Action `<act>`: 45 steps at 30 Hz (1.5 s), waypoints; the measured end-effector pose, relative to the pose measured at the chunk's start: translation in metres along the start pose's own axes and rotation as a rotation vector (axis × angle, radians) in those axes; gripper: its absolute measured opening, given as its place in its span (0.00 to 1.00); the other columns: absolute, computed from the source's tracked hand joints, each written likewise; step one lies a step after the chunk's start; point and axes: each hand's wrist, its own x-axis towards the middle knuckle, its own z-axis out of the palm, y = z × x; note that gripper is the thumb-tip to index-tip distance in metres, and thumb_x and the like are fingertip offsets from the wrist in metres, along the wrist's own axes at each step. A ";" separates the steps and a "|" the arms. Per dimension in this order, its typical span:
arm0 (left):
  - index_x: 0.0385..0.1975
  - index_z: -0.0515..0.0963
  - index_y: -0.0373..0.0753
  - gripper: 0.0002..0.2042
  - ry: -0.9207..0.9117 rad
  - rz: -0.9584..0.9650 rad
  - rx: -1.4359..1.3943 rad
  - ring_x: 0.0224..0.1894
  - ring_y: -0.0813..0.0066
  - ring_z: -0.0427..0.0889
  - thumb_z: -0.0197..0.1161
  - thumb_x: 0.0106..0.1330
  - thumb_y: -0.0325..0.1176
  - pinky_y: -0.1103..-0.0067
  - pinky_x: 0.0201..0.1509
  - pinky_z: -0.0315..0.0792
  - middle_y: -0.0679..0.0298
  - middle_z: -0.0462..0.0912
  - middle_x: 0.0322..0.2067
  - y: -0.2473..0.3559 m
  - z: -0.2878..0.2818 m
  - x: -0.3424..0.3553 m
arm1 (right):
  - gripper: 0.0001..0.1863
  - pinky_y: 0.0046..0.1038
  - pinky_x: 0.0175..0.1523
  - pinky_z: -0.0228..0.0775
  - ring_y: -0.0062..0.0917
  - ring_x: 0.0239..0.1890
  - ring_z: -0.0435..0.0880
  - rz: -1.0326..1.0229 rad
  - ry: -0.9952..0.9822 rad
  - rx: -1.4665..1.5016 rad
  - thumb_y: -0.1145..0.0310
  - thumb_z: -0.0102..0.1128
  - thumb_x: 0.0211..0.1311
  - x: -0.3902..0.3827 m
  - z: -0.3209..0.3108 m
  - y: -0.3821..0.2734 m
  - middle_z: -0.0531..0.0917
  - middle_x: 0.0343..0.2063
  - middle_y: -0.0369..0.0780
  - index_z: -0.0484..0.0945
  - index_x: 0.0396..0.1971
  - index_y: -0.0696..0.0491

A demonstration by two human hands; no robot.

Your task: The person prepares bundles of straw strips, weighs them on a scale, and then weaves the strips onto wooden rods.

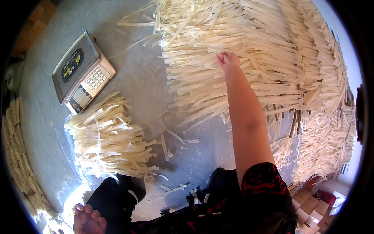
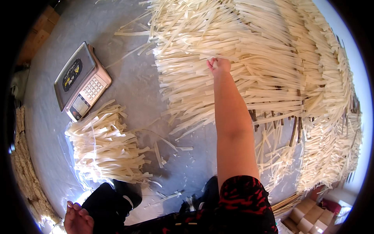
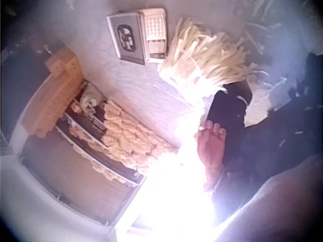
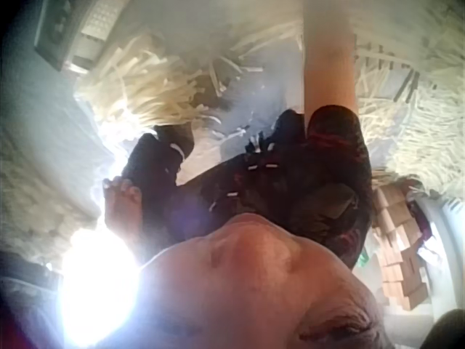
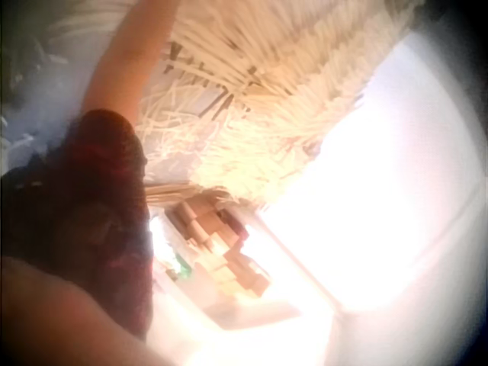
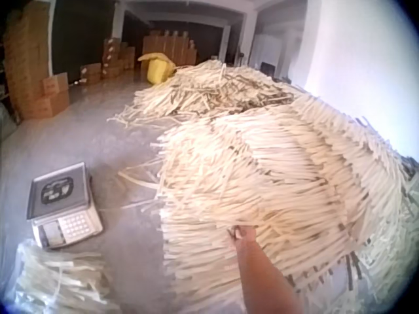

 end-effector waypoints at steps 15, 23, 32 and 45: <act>0.43 0.67 0.41 0.06 0.043 -0.012 0.019 0.41 0.70 0.65 0.49 0.69 0.27 0.74 0.46 0.65 0.63 0.66 0.39 -0.001 0.005 -0.001 | 0.04 0.27 0.23 0.74 0.20 0.15 0.71 -0.276 0.040 -0.790 0.70 0.59 0.54 -0.020 -0.024 0.053 0.74 0.16 0.34 0.77 0.27 0.54; 0.43 0.68 0.41 0.07 0.059 0.005 0.079 0.41 0.70 0.65 0.49 0.68 0.27 0.74 0.47 0.65 0.63 0.67 0.39 0.001 0.011 -0.001 | 0.07 0.32 0.37 0.74 0.37 0.31 0.83 -0.593 0.005 -1.400 0.66 0.58 0.53 -0.014 -0.043 0.039 0.83 0.27 0.45 0.81 0.29 0.52; 0.44 0.68 0.41 0.07 0.056 0.003 0.069 0.42 0.69 0.66 0.49 0.68 0.26 0.73 0.47 0.66 0.62 0.68 0.40 -0.001 0.010 0.000 | 0.09 0.34 0.44 0.73 0.38 0.42 0.80 -0.801 -0.285 -1.902 0.65 0.50 0.56 -0.020 -0.017 0.010 0.83 0.35 0.41 0.80 0.32 0.47; 0.42 0.68 0.41 0.05 0.096 0.004 0.078 0.40 0.70 0.66 0.50 0.68 0.27 0.73 0.45 0.65 0.63 0.67 0.39 -0.002 0.011 0.001 | 0.16 0.35 0.32 0.72 0.36 0.26 0.80 -0.951 -0.512 -1.817 0.59 0.48 0.62 -0.013 -0.013 0.017 0.79 0.20 0.44 0.77 0.27 0.56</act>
